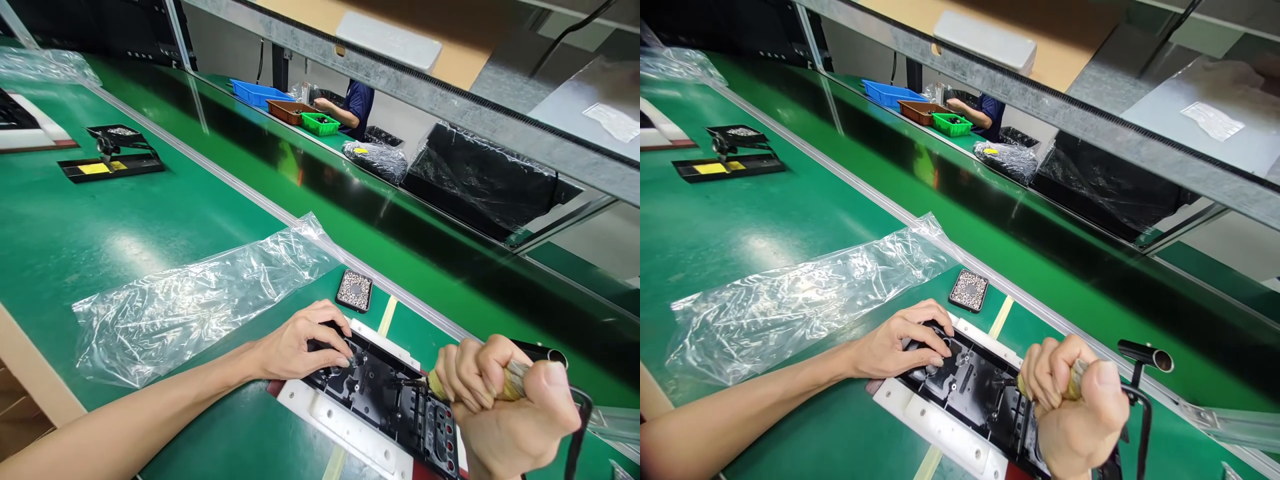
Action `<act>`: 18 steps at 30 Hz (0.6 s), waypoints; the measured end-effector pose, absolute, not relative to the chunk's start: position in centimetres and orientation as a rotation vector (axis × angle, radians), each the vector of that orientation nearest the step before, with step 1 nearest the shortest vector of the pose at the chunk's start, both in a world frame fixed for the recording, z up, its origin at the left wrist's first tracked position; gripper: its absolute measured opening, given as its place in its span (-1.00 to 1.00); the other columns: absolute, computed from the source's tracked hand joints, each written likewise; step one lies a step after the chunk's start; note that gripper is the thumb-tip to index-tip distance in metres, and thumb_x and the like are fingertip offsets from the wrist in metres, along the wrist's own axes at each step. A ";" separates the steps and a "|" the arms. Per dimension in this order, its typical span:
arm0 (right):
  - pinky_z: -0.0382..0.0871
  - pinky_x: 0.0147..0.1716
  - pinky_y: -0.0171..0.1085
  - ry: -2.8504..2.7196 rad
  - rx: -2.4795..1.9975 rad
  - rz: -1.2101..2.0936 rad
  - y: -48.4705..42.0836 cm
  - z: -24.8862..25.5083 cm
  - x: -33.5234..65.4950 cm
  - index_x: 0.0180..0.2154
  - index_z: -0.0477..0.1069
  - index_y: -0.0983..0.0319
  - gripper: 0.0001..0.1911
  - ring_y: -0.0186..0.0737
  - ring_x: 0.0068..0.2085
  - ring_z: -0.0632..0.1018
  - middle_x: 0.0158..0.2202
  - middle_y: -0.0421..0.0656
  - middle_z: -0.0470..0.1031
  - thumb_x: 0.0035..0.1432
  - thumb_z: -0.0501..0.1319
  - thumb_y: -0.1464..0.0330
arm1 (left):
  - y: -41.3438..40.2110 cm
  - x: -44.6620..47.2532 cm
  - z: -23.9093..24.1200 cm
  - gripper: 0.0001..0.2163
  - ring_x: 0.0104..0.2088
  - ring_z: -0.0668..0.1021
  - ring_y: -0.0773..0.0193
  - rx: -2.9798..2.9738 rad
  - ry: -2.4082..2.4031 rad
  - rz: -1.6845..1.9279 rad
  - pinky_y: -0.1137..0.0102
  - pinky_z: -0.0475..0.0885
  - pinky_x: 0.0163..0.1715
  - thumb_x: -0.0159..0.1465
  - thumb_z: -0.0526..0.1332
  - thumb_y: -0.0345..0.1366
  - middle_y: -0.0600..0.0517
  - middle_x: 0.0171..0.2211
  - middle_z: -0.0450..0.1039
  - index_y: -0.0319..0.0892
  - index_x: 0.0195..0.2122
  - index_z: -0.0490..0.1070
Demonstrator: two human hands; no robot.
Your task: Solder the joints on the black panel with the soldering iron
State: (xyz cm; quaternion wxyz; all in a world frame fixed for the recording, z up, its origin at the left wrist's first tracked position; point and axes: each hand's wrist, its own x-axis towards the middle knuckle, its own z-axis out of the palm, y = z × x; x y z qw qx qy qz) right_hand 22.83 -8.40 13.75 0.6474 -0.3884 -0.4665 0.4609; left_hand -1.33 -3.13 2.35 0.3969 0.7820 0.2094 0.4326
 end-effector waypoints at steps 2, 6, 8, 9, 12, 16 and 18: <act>0.06 -0.71 -0.34 -1.049 -0.901 1.044 -8.4 13.8 22.8 -0.61 0.15 0.18 -0.47 -0.36 -0.69 0.03 -0.73 -0.31 -0.03 0.33 0.11 0.06 | -3.2 -1.3 2.3 -0.93 -0.03 0.55 0.15 1.983 0.525 1.103 0.20 0.38 0.08 0.35 0.44 -0.30 -0.05 -0.10 0.57 -0.08 -0.16 0.70; 0.09 -0.68 -0.33 -1.131 -0.900 1.099 -8.6 14.1 23.1 -0.60 0.17 0.18 -0.46 -0.35 -0.67 0.08 -0.72 -0.30 0.01 0.36 0.13 0.05 | -3.2 -1.3 2.2 -0.93 -0.03 0.55 0.15 1.975 0.522 1.114 0.20 0.38 0.06 0.35 0.44 -0.29 -0.06 -0.11 0.57 -0.09 -0.16 0.71; 0.11 -0.65 -0.31 -1.190 -0.874 1.175 -8.8 14.2 23.5 -0.58 0.19 0.18 -0.45 -0.33 -0.65 0.11 -0.69 -0.28 0.05 0.39 0.12 0.04 | -3.2 -1.3 2.2 -0.93 -0.03 0.55 0.15 1.976 0.520 1.115 0.20 0.38 0.06 0.35 0.44 -0.29 -0.06 -0.11 0.57 -0.09 -0.16 0.70; 0.12 -0.63 -0.29 -1.217 -0.861 1.209 -8.8 14.3 23.7 -0.57 0.19 0.18 -0.45 -0.32 -0.64 0.13 -0.68 -0.28 0.07 0.40 0.11 0.04 | -3.1 -1.3 2.2 -0.93 -0.03 0.55 0.15 1.978 0.516 1.116 0.20 0.38 0.06 0.35 0.44 -0.29 -0.06 -0.11 0.57 -0.09 -0.15 0.70; 0.19 -0.58 -0.25 -1.293 -0.847 1.260 -9.0 14.5 24.2 -0.54 0.22 0.18 -0.47 -0.29 -0.61 0.19 -0.65 -0.26 0.12 0.42 0.11 0.05 | -3.1 -1.3 2.2 -0.92 -0.04 0.55 0.15 1.981 0.507 1.117 0.20 0.38 0.05 0.35 0.43 -0.30 -0.06 -0.12 0.57 -0.09 -0.14 0.70; 0.22 -0.57 -0.25 -1.256 -0.857 1.196 -9.2 14.8 24.3 -0.52 0.24 0.18 -0.51 -0.28 -0.59 0.21 -0.63 -0.26 0.15 0.45 0.12 0.10 | -3.1 -1.3 2.2 -0.92 -0.04 0.55 0.15 1.986 0.506 1.118 0.20 0.38 0.05 0.36 0.43 -0.31 -0.06 -0.12 0.57 -0.09 -0.14 0.70; 0.19 -0.60 -0.28 -1.187 -0.825 1.173 -9.4 15.2 24.5 -0.54 0.21 0.18 -0.49 -0.32 -0.62 0.17 -0.66 -0.28 0.09 0.44 0.12 0.11 | -3.1 -1.4 2.2 -0.92 -0.04 0.54 0.15 1.987 0.505 1.120 0.20 0.38 0.06 0.37 0.41 -0.30 -0.06 -0.12 0.57 -0.08 -0.14 0.69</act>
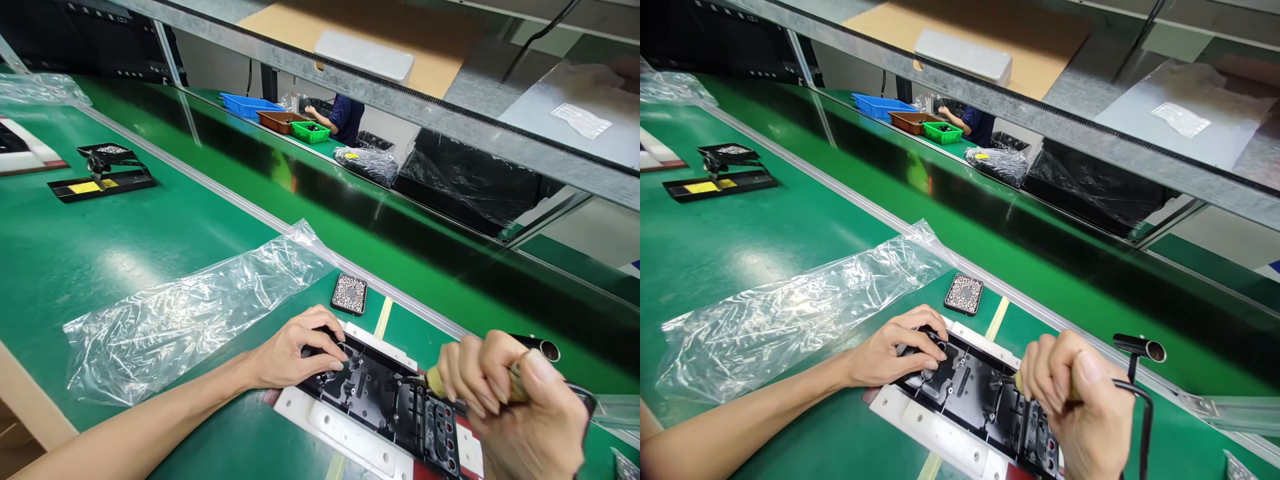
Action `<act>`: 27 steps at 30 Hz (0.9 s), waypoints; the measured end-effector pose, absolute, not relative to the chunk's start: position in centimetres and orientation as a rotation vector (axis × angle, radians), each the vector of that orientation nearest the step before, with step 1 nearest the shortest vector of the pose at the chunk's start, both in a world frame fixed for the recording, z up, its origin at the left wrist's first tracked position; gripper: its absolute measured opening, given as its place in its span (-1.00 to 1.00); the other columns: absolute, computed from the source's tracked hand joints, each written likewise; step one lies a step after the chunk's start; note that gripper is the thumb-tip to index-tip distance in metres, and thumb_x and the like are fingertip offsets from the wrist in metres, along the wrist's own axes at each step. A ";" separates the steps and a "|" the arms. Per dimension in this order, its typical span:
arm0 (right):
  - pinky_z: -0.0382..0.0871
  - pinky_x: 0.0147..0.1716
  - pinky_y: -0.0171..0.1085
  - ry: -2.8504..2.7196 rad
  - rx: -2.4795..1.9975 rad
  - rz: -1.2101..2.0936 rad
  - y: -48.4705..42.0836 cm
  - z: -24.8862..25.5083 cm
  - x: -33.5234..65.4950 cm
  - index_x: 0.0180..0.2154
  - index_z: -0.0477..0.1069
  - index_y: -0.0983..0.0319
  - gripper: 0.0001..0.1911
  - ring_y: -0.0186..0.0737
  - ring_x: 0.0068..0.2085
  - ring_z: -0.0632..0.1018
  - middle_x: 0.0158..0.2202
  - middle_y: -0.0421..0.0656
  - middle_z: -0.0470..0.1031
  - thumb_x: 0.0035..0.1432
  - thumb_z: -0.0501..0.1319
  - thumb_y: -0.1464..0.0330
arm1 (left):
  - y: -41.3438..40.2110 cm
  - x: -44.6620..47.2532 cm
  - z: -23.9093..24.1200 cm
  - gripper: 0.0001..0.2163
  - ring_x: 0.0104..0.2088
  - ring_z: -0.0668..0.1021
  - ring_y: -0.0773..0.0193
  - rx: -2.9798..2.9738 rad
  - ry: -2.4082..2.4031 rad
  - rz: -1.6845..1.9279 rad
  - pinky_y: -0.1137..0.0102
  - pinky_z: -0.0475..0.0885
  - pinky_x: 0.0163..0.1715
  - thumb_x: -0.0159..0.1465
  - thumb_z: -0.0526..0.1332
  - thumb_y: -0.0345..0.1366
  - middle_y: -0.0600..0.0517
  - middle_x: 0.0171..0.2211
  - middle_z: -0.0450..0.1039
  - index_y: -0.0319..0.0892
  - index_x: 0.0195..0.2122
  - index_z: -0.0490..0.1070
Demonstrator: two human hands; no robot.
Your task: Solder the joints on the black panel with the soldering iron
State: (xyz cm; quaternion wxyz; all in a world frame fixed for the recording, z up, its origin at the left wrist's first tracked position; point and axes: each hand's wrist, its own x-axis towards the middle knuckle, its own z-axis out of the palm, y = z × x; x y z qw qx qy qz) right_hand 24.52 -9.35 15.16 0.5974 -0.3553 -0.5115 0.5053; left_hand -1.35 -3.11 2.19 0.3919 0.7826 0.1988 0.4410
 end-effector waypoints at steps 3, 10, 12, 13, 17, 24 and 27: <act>0.17 -0.65 -0.29 -1.088 -0.816 1.111 -9.5 15.7 25.2 -0.57 0.19 0.18 -0.47 -0.35 -0.67 0.11 -0.70 -0.31 0.04 0.43 0.10 0.10 | -3.1 -1.4 2.0 -0.92 -0.04 0.54 0.15 1.997 0.505 1.118 0.18 0.39 0.05 0.39 0.40 -0.27 -0.06 -0.12 0.57 -0.07 -0.13 0.69; 0.18 -0.69 -0.31 -0.988 -0.873 1.015 -8.9 15.6 26.0 -0.60 0.20 0.18 -0.47 -0.35 -0.69 0.10 -0.72 -0.30 0.02 0.42 0.08 0.13 | -3.1 -1.5 1.7 -0.91 -0.01 0.53 0.12 1.991 0.508 1.099 0.15 0.39 0.06 0.39 0.39 -0.29 -0.08 -0.09 0.56 -0.05 -0.11 0.68; 0.18 -0.69 -0.32 -0.997 -0.861 1.014 -8.8 15.5 25.8 -0.59 0.20 0.18 -0.47 -0.36 -0.68 0.11 -0.71 -0.30 0.04 0.43 0.07 0.14 | -3.1 -1.5 1.8 -0.90 -0.01 0.53 0.11 1.989 0.506 1.098 0.15 0.40 0.06 0.39 0.40 -0.31 -0.08 -0.09 0.56 -0.05 -0.10 0.68; 0.19 -0.68 -0.32 -1.008 -0.850 1.012 -8.8 15.4 25.7 -0.59 0.20 0.18 -0.48 -0.35 -0.68 0.11 -0.71 -0.30 0.05 0.43 0.07 0.14 | -3.1 -1.5 1.8 -0.90 -0.01 0.53 0.11 1.988 0.504 1.099 0.15 0.40 0.05 0.38 0.40 -0.31 -0.08 -0.09 0.56 -0.05 -0.10 0.68; 0.16 -0.67 -0.32 -1.040 -0.823 1.036 -8.7 15.1 25.3 -0.58 0.20 0.19 -0.47 -0.36 -0.68 0.11 -0.71 -0.30 0.07 0.45 0.05 0.15 | -3.2 -1.5 2.0 -0.90 -0.01 0.52 0.11 1.979 0.500 1.099 0.15 0.40 0.06 0.38 0.40 -0.34 -0.08 -0.09 0.55 -0.06 -0.11 0.69; 0.14 -0.66 -0.34 -1.061 -0.799 1.078 -8.6 14.5 24.8 -0.55 0.18 0.19 -0.47 -0.37 -0.66 0.12 -0.69 -0.30 0.08 0.49 0.04 0.13 | -3.1 -1.4 2.0 -0.90 -0.01 0.52 0.11 1.977 0.495 1.095 0.14 0.40 0.05 0.38 0.40 -0.34 -0.08 -0.10 0.56 -0.06 -0.11 0.69; 0.15 -0.65 -0.34 -1.061 -0.810 1.101 -8.6 14.3 24.6 -0.55 0.18 0.19 -0.47 -0.36 -0.65 0.11 -0.68 -0.31 0.07 0.49 0.04 0.12 | -3.1 -1.4 2.0 -0.90 -0.02 0.52 0.10 1.978 0.499 1.092 0.13 0.41 0.05 0.39 0.39 -0.30 -0.10 -0.10 0.56 -0.06 -0.10 0.69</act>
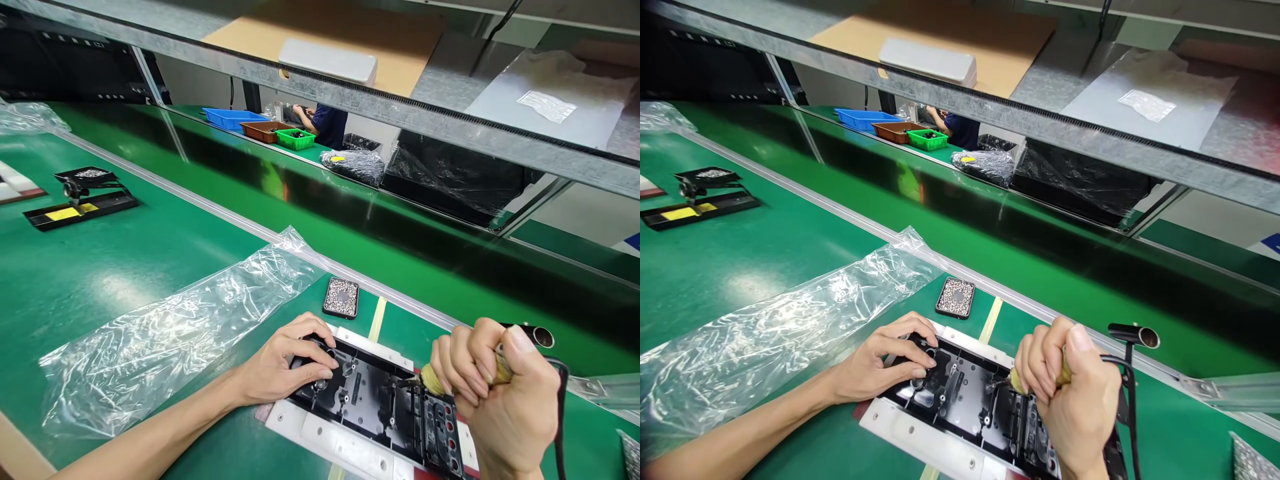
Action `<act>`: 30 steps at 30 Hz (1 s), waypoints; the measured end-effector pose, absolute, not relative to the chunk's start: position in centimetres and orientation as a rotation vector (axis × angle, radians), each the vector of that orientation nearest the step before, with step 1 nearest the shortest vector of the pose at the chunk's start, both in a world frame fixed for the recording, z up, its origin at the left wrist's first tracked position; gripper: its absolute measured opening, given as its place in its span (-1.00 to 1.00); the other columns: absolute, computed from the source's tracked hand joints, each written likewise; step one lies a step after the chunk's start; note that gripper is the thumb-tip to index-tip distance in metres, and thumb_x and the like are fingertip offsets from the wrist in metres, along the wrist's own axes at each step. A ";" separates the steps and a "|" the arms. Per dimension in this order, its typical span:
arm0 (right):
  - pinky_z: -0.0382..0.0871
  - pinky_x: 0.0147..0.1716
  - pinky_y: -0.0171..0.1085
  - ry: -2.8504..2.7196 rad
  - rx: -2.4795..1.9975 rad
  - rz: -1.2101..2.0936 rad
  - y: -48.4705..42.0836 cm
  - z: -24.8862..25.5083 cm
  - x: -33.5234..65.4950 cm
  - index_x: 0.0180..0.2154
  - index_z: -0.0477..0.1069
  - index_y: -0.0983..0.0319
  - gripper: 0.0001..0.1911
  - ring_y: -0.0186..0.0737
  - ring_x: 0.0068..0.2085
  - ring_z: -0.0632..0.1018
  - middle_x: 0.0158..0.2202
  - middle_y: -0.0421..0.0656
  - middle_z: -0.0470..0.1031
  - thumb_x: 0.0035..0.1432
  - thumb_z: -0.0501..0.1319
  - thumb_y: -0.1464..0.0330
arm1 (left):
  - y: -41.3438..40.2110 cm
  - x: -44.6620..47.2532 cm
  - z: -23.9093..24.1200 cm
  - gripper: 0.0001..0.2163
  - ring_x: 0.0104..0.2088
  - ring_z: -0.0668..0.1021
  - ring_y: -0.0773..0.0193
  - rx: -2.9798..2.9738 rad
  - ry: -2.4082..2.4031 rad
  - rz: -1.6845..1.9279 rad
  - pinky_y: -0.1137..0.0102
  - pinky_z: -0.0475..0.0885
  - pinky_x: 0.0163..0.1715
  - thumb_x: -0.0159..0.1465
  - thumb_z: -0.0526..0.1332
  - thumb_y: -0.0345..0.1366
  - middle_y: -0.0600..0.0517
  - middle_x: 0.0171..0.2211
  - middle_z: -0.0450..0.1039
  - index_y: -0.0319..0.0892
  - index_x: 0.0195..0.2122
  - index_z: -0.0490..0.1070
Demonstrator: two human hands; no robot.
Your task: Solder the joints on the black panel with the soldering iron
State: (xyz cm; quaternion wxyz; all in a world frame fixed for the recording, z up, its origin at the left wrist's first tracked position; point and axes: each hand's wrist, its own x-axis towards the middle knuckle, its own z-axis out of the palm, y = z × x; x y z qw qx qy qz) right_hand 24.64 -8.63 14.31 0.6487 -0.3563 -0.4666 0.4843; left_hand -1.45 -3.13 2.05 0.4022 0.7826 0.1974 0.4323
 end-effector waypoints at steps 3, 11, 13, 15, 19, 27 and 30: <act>0.16 -0.65 -0.35 -1.075 -0.812 1.103 -8.6 14.1 24.5 -0.55 0.17 0.19 -0.46 -0.37 -0.65 0.12 -0.68 -0.30 0.06 0.49 0.04 0.11 | -3.1 -1.5 2.1 -0.90 -0.01 0.52 0.10 1.985 0.501 1.092 0.13 0.41 0.05 0.39 0.39 -0.29 -0.10 -0.11 0.56 -0.06 -0.10 0.69; 0.14 -0.67 -0.37 -1.100 -0.859 1.060 -8.4 14.0 23.6 -0.57 0.16 0.19 -0.43 -0.38 -0.66 0.11 -0.69 -0.31 0.05 0.44 0.13 0.06 | -3.2 -1.4 2.1 -0.91 -0.02 0.53 0.12 1.974 0.508 1.097 0.14 0.40 0.07 0.38 0.40 -0.30 -0.08 -0.10 0.56 -0.06 -0.12 0.69; 0.10 -0.69 -0.38 -1.059 -0.889 1.029 -8.3 14.2 23.2 -0.59 0.13 0.19 -0.41 -0.39 -0.67 0.09 -0.70 -0.32 0.02 0.40 0.16 0.04 | -3.1 -1.4 2.1 -0.91 -0.02 0.53 0.12 1.973 0.505 1.102 0.14 0.40 0.07 0.38 0.41 -0.31 -0.08 -0.10 0.57 -0.06 -0.11 0.69; 0.08 -0.71 -0.38 -1.026 -0.913 1.021 -8.3 14.4 22.9 -0.61 0.11 0.19 -0.40 -0.40 -0.68 0.07 -0.72 -0.32 0.00 0.37 0.18 0.03 | -3.1 -1.4 2.1 -0.91 -0.03 0.54 0.12 1.975 0.502 1.110 0.15 0.40 0.06 0.37 0.41 -0.31 -0.08 -0.11 0.57 -0.06 -0.12 0.69; 0.08 -0.72 -0.38 -1.003 -0.938 1.042 -8.1 14.5 22.7 -0.63 0.09 0.19 -0.39 -0.39 -0.70 0.06 -0.73 -0.32 -0.01 0.35 0.17 0.03 | -3.1 -1.4 2.2 -0.92 -0.04 0.55 0.13 1.992 0.502 1.119 0.17 0.42 0.05 0.38 0.41 -0.29 -0.08 -0.12 0.58 -0.08 -0.13 0.69; 0.06 -0.73 -0.38 -1.031 -0.965 1.018 -8.0 14.6 22.1 -0.65 0.08 0.19 -0.41 -0.40 -0.71 0.05 -0.74 -0.31 -0.02 0.30 0.18 0.06 | -3.1 -1.4 2.3 -0.90 -0.04 0.55 0.11 2.006 0.518 1.096 0.16 0.45 0.05 0.39 0.40 -0.24 -0.11 -0.11 0.59 -0.08 -0.14 0.70; 0.05 -0.73 -0.38 -1.022 -0.969 1.015 -8.0 14.7 22.0 -0.65 0.07 0.19 -0.41 -0.40 -0.70 0.05 -0.74 -0.32 -0.03 0.31 0.18 0.05 | -3.1 -1.4 2.2 -0.91 -0.03 0.55 0.12 1.989 0.521 1.104 0.17 0.42 0.05 0.38 0.41 -0.25 -0.09 -0.11 0.58 -0.07 -0.14 0.70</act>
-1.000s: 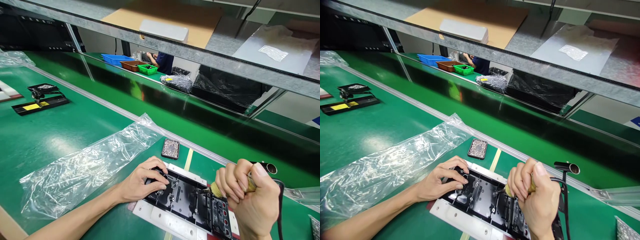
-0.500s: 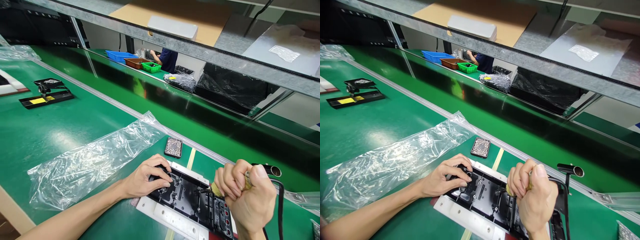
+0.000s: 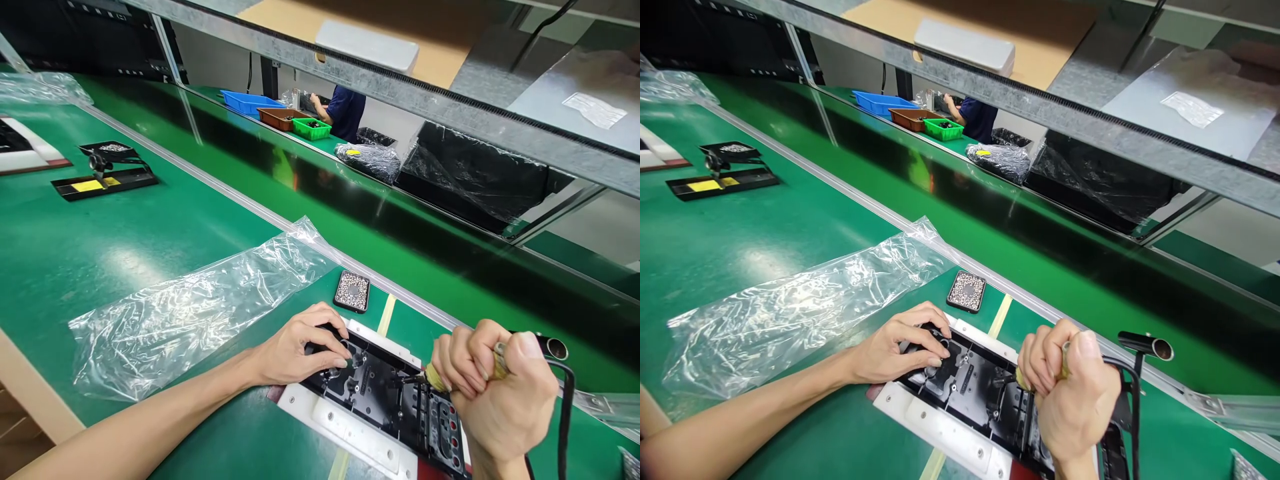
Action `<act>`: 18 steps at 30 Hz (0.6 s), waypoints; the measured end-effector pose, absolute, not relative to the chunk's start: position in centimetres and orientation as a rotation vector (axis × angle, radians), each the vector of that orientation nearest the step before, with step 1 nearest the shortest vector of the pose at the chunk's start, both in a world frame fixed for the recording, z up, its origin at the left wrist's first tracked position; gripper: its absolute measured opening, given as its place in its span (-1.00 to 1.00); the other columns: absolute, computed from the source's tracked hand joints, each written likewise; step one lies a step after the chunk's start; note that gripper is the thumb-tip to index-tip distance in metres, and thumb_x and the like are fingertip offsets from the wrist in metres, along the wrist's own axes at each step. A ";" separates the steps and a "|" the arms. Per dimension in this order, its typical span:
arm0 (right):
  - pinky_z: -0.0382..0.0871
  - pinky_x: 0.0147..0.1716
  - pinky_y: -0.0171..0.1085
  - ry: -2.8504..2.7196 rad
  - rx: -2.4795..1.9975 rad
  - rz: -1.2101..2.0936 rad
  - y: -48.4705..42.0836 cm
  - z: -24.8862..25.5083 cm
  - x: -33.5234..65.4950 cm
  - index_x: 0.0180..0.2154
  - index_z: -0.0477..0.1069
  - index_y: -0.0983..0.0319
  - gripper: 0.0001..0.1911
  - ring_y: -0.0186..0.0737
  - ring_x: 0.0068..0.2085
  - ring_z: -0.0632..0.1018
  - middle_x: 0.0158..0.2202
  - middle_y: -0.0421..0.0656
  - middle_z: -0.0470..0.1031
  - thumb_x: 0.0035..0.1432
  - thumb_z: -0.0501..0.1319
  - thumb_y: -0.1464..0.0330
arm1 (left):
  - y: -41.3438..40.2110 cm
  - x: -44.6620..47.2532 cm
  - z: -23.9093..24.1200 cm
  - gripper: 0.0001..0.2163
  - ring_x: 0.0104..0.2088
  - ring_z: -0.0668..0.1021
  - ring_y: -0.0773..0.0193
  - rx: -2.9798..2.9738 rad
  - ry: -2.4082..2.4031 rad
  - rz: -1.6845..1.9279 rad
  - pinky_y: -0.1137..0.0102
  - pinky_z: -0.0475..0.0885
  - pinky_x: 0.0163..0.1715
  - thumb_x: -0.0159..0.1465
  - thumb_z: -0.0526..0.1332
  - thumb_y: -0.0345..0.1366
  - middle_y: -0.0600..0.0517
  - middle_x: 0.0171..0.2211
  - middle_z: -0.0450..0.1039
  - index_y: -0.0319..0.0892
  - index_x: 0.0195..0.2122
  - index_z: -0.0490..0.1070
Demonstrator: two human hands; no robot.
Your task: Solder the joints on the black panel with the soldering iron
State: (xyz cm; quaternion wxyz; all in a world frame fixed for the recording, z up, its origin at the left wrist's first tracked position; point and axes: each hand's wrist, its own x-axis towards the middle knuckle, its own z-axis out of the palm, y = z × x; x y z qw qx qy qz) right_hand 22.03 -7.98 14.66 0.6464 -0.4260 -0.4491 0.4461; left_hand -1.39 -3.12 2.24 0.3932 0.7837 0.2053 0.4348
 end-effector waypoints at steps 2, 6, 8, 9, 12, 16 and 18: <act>0.04 -0.73 -0.38 -1.017 -0.973 1.017 -8.0 14.7 22.0 -0.65 0.08 0.19 -0.41 -0.40 -0.70 0.05 -0.74 -0.32 -0.03 0.29 0.19 0.05 | -3.1 -1.4 2.2 -0.91 -0.03 0.55 0.12 1.984 0.520 1.108 0.18 0.41 0.05 0.37 0.42 -0.27 -0.09 -0.11 0.58 -0.07 -0.14 0.70; 0.04 -0.74 -0.37 -1.002 -0.985 1.015 -8.0 14.8 22.0 -0.66 0.08 0.18 -0.42 -0.40 -0.71 0.04 -0.74 -0.32 -0.02 0.24 0.22 0.06 | -3.1 -1.4 2.3 -0.92 -0.03 0.55 0.14 1.978 0.513 1.113 0.19 0.38 0.06 0.36 0.43 -0.30 -0.07 -0.11 0.58 -0.09 -0.14 0.70; 0.04 -0.74 -0.37 -0.989 -0.992 1.011 -8.0 14.8 21.9 -0.67 0.10 0.18 -0.44 -0.40 -0.71 0.04 -0.75 -0.32 -0.02 0.21 0.23 0.08 | -3.1 -1.4 2.3 -0.92 -0.03 0.55 0.14 1.976 0.505 1.115 0.20 0.38 0.06 0.35 0.44 -0.32 -0.07 -0.11 0.58 -0.10 -0.14 0.70; 0.05 -0.74 -0.37 -0.984 -0.996 1.011 -7.9 14.8 21.9 -0.67 0.10 0.18 -0.45 -0.40 -0.71 0.05 -0.75 -0.32 -0.01 0.21 0.24 0.08 | -3.1 -1.4 2.3 -0.91 -0.03 0.55 0.14 1.975 0.502 1.117 0.20 0.37 0.06 0.35 0.44 -0.32 -0.07 -0.11 0.58 -0.10 -0.14 0.70; 0.05 -0.74 -0.37 -0.979 -1.004 1.013 -7.9 14.7 21.8 -0.66 0.10 0.18 -0.45 -0.40 -0.71 0.05 -0.74 -0.32 -0.02 0.21 0.24 0.07 | -3.1 -1.3 2.3 -0.91 -0.03 0.55 0.14 1.968 0.499 1.121 0.20 0.37 0.06 0.35 0.44 -0.34 -0.07 -0.11 0.58 -0.11 -0.14 0.70; 0.04 -0.74 -0.38 -1.001 -0.991 1.004 -8.0 14.7 21.8 -0.67 0.10 0.18 -0.44 -0.41 -0.71 0.04 -0.75 -0.32 -0.02 0.22 0.24 0.08 | -3.1 -1.3 2.3 -0.92 -0.02 0.55 0.14 1.964 0.500 1.120 0.20 0.37 0.06 0.35 0.44 -0.33 -0.07 -0.11 0.58 -0.10 -0.14 0.70; 0.04 -0.75 -0.39 -1.021 -0.984 1.007 -8.0 14.7 21.8 -0.67 0.09 0.19 -0.41 -0.41 -0.71 0.04 -0.75 -0.32 -0.02 0.25 0.24 0.06 | -3.2 -1.3 2.3 -0.92 -0.03 0.55 0.14 1.963 0.505 1.120 0.20 0.37 0.06 0.35 0.44 -0.33 -0.07 -0.11 0.58 -0.10 -0.15 0.70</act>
